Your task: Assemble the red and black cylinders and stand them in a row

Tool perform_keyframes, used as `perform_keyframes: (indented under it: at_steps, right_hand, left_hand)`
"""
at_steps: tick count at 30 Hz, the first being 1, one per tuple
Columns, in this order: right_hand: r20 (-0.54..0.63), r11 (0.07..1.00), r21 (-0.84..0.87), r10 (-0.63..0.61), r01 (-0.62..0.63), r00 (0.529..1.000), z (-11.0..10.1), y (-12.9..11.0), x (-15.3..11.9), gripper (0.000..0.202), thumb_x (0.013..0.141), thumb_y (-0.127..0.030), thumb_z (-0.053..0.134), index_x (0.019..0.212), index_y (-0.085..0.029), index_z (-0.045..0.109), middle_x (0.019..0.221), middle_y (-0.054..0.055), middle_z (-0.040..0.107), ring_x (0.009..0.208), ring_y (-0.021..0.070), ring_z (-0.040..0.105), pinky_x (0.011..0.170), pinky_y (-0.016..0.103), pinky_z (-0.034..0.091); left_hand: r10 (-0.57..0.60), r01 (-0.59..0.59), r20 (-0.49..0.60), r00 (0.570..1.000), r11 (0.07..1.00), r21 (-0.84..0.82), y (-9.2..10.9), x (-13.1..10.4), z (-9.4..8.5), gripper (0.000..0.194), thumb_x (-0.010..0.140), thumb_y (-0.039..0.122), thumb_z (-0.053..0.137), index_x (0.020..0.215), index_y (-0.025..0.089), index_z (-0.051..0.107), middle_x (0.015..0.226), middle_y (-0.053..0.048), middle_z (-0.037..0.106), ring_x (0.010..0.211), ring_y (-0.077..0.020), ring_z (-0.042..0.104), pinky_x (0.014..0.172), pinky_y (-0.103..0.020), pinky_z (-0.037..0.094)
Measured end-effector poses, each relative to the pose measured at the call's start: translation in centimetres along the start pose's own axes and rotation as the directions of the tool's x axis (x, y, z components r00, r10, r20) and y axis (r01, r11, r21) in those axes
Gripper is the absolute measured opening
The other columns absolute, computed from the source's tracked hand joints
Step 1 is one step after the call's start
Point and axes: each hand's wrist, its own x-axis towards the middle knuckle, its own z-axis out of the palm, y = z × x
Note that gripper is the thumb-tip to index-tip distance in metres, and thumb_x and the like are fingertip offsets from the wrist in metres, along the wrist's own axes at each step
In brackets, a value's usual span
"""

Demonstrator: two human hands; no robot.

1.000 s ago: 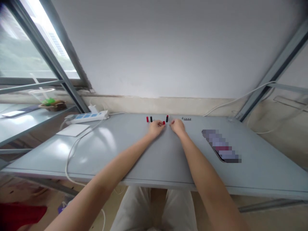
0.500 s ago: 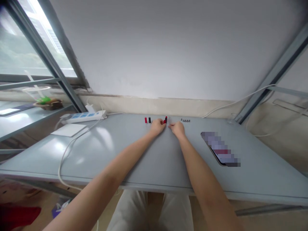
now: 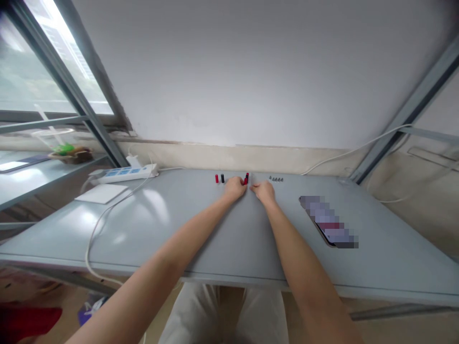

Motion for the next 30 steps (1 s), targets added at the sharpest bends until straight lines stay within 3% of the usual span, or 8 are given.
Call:
perform_keyframes:
  at_steps: [9, 15, 18, 24, 30]
  right_hand:
    - [0.021, 1.0, -0.004, 0.022, -0.022, 1.0, 0.1, -0.1, -0.1, 0.026, 0.075, -0.035, 0.063, 0.095, -0.021, 0.072, 0.095, 0.009, 0.07, 0.09, 0.0204, 0.064, 0.072, 0.025, 0.046]
    - [-0.008, 1.0, 0.001, 0.028, -0.028, 1.0, 0.1, -0.1, -0.3, 0.027, 0.074, -0.034, 0.063, 0.095, -0.02, 0.072, 0.094, 0.01, 0.07, 0.09, 0.0212, 0.064, 0.071, 0.025, 0.046]
    - [-0.022, 1.0, 0.026, 0.015, -0.014, 1.0, 0.1, 0.0, -0.4, 0.027, 0.074, -0.034, 0.062, 0.095, -0.019, 0.072, 0.093, 0.011, 0.07, 0.089, 0.022, 0.064, 0.07, 0.026, 0.047]
    - [-0.027, 0.999, 0.028, 0.031, -0.03, 0.999, 0.0, -0.2, -0.6, 0.026, 0.074, -0.034, 0.064, 0.094, -0.019, 0.072, 0.094, 0.011, 0.07, 0.089, 0.0221, 0.064, 0.071, 0.027, 0.047]
    - [-0.027, 0.998, 0.046, 0.049, -0.048, 0.998, 0.0, -0.3, -0.5, 0.027, 0.073, -0.034, 0.063, 0.094, -0.019, 0.072, 0.094, 0.01, 0.07, 0.09, 0.0217, 0.064, 0.074, 0.028, 0.047]
  left_hand:
    - [0.036, -0.036, 0.008, 0.999, 0.997, 0.065, 0.0, -2.3, -1.8, 0.029, 0.079, 0.02, 0.049, 0.106, 0.014, 0.056, 0.107, -0.013, 0.062, 0.103, -0.0224, 0.055, 0.087, -0.033, 0.043]
    - [-0.012, 0.011, 0.017, 1.0, 0.997, 0.079, -1.7, -5.0, -4.1, 0.034, 0.082, 0.025, 0.046, 0.116, 0.018, 0.048, 0.102, -0.014, 0.062, 0.097, -0.0262, 0.059, 0.081, -0.036, 0.044]
    - [-0.039, 0.041, -0.038, 0.999, 0.998, 0.055, -2.7, -5.8, -4.7, 0.049, 0.084, 0.023, 0.043, 0.132, 0.015, 0.034, 0.103, -0.018, 0.061, 0.095, -0.0282, 0.06, 0.081, -0.037, 0.043]
    - [-0.052, 0.055, -0.045, 0.998, 0.997, 0.051, -3.7, -5.3, -4.7, 0.067, 0.086, 0.022, 0.04, 0.144, 0.018, 0.008, 0.108, -0.018, 0.06, 0.097, -0.0281, 0.06, 0.083, -0.036, 0.043]
    - [-0.048, 0.051, -0.037, 0.998, 0.995, 0.086, -4.1, -4.5, -4.4, 0.062, 0.086, 0.021, 0.039, 0.143, 0.021, 0.016, 0.111, -0.018, 0.059, 0.095, -0.0277, 0.06, 0.081, -0.037, 0.043]
